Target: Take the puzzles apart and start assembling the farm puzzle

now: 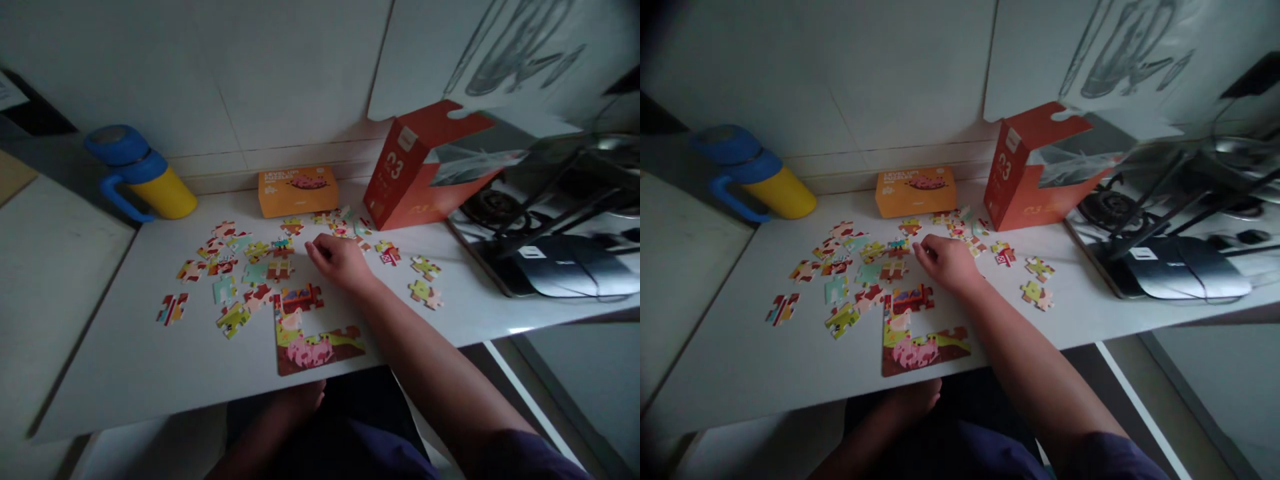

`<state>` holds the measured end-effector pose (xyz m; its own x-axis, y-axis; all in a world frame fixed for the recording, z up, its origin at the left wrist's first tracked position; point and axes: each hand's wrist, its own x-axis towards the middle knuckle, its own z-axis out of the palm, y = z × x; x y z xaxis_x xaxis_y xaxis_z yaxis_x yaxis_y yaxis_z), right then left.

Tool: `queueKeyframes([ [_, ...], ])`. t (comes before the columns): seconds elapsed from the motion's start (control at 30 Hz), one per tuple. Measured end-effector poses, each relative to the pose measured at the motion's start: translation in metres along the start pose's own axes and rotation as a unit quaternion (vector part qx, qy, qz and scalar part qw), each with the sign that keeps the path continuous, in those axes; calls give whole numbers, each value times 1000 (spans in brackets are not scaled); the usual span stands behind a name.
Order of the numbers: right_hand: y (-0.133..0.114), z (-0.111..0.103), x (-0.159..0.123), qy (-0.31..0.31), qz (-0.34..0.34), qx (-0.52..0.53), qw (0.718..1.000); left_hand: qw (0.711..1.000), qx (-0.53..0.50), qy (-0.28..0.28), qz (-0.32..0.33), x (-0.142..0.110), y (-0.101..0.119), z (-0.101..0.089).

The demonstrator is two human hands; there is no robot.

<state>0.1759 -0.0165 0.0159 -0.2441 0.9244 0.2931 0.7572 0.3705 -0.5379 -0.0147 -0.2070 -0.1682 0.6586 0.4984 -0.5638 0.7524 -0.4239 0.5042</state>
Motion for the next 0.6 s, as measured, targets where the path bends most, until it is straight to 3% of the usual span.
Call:
queueKeyframes([
  [0.13,-20,-6,-1,-103,-54,-153,981,996,74,-31,29,11,26,7],
  [0.23,-44,-12,-19,-178,-85,-195,961,993,98,-47,42,15,35,25],
  [0.37,-57,-19,-76,-181,-91,-163,966,997,58,-45,-13,8,38,51],
  [0.5,-32,-21,-134,-149,-30,-75,986,995,-49,2,-84,-23,38,59],
  [0.6,-10,-22,-153,-88,14,24,996,985,-107,70,-115,-53,36,56],
])
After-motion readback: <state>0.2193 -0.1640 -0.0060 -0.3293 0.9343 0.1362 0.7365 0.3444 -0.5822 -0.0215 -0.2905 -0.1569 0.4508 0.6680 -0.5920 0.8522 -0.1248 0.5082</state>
